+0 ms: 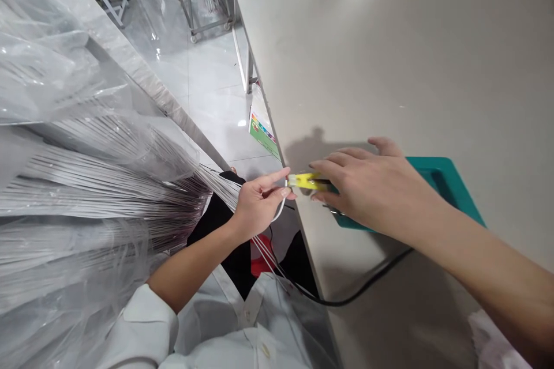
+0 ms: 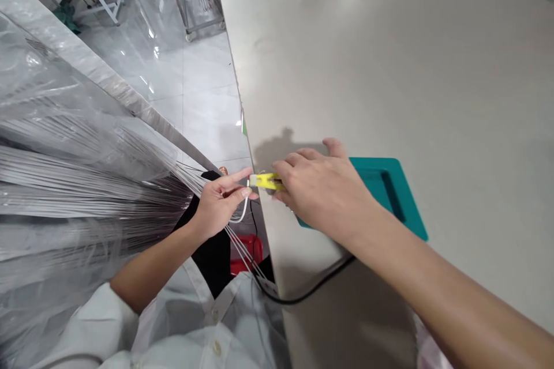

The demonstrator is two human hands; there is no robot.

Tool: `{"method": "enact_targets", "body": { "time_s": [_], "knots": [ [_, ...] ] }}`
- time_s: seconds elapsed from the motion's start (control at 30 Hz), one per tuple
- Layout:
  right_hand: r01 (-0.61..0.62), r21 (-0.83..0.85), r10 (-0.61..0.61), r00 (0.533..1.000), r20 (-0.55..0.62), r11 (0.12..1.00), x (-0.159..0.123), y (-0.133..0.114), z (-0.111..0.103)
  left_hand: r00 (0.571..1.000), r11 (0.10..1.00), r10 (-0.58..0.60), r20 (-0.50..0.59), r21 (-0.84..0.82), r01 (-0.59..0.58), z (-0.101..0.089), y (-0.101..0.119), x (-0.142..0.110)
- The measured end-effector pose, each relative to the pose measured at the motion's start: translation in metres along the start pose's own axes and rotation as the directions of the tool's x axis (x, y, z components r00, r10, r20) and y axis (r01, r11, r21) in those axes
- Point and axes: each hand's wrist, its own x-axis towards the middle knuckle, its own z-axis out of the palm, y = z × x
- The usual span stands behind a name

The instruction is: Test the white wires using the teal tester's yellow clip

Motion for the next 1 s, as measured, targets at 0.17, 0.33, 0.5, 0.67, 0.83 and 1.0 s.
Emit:
{"method": "enact_targets", "body": {
  "time_s": [0.17, 0.33, 0.5, 0.67, 0.83, 1.0],
  "knots": [
    [-0.008, -0.050, 0.009, 0.999, 0.032, 0.999, -0.001, -0.004, 0.002, 1.000, 1.000, 0.000, -0.025, 0.011, 0.000, 0.000, 0.002, -0.002],
    [0.025, -0.112, -0.021, 0.999, 0.039, 0.993, -0.001, -0.004, 0.004, 0.999, 1.000, -0.019, -0.034, -0.017, 0.018, -0.003, 0.005, -0.007],
    [0.025, -0.124, -0.022, 0.999, 0.026, 0.992, -0.002, -0.004, 0.002, 0.997, 0.993, -0.043, -0.060, -0.113, 0.036, -0.010, 0.005, -0.015],
    [0.120, 0.090, -0.092, 0.959, -0.267, 0.989, -0.002, -0.028, -0.011, 0.994, 0.966, -0.099, -0.040, -0.243, 0.086, -0.018, 0.014, -0.029],
    [0.187, 0.028, -0.168, 0.931, -0.325, 0.982, -0.004, -0.064, -0.010, 0.997, 0.967, -0.073, -0.013, -0.245, 0.068, -0.021, 0.026, -0.043],
    [0.234, -0.131, -0.262, 0.925, -0.276, 0.963, -0.003, -0.072, -0.004, 0.998, 0.983, -0.059, 0.023, -0.170, 0.062, -0.019, 0.028, -0.050]
  ]
}}
